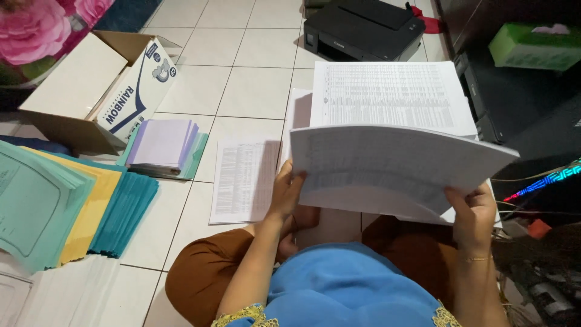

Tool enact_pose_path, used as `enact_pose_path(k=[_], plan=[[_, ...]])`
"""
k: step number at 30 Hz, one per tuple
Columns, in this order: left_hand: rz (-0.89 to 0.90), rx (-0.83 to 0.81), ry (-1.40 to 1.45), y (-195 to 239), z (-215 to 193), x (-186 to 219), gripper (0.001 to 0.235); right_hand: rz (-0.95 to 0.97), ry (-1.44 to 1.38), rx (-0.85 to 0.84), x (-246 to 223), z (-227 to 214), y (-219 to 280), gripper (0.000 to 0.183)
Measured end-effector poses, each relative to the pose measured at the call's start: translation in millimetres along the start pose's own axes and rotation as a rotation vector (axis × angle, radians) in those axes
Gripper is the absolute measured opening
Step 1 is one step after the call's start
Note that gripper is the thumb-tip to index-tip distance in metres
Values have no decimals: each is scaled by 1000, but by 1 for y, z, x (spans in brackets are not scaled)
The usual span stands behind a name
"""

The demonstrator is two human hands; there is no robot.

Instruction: Picking up small stacks of printed paper from a pile, aligning their edges by tapping them on the floor, and stacking them neatly into a larger organized pile.

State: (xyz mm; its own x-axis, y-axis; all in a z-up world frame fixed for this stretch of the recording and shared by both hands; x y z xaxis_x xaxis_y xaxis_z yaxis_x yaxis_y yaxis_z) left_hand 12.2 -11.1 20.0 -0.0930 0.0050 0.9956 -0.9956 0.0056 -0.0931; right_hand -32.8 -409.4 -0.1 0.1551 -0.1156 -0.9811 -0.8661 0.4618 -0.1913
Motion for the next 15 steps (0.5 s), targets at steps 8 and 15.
enact_pose_path(k=[8, 15], plan=[[212, -30, 76, -18, -3, 9, 23, -30, 9, -78, -13, 3, -1, 27], [73, 37, 45, 3, 12, 24, 32, -59, 71, -149, -19, 13, 7, 27]])
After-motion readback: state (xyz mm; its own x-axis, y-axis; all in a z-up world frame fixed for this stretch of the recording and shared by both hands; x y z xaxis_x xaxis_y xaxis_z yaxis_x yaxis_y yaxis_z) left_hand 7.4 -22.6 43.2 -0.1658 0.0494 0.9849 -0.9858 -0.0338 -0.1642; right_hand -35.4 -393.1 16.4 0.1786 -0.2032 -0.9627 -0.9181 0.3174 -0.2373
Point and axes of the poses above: each hand's wrist, its own y-axis away from the middle knuckle, its own z-axis out of the palm, x = y × z, the point moved 4 cm from there along -y, towards the middle knuckle, and after that the axes turned 3 degrees about z, right-handed, at the moved point
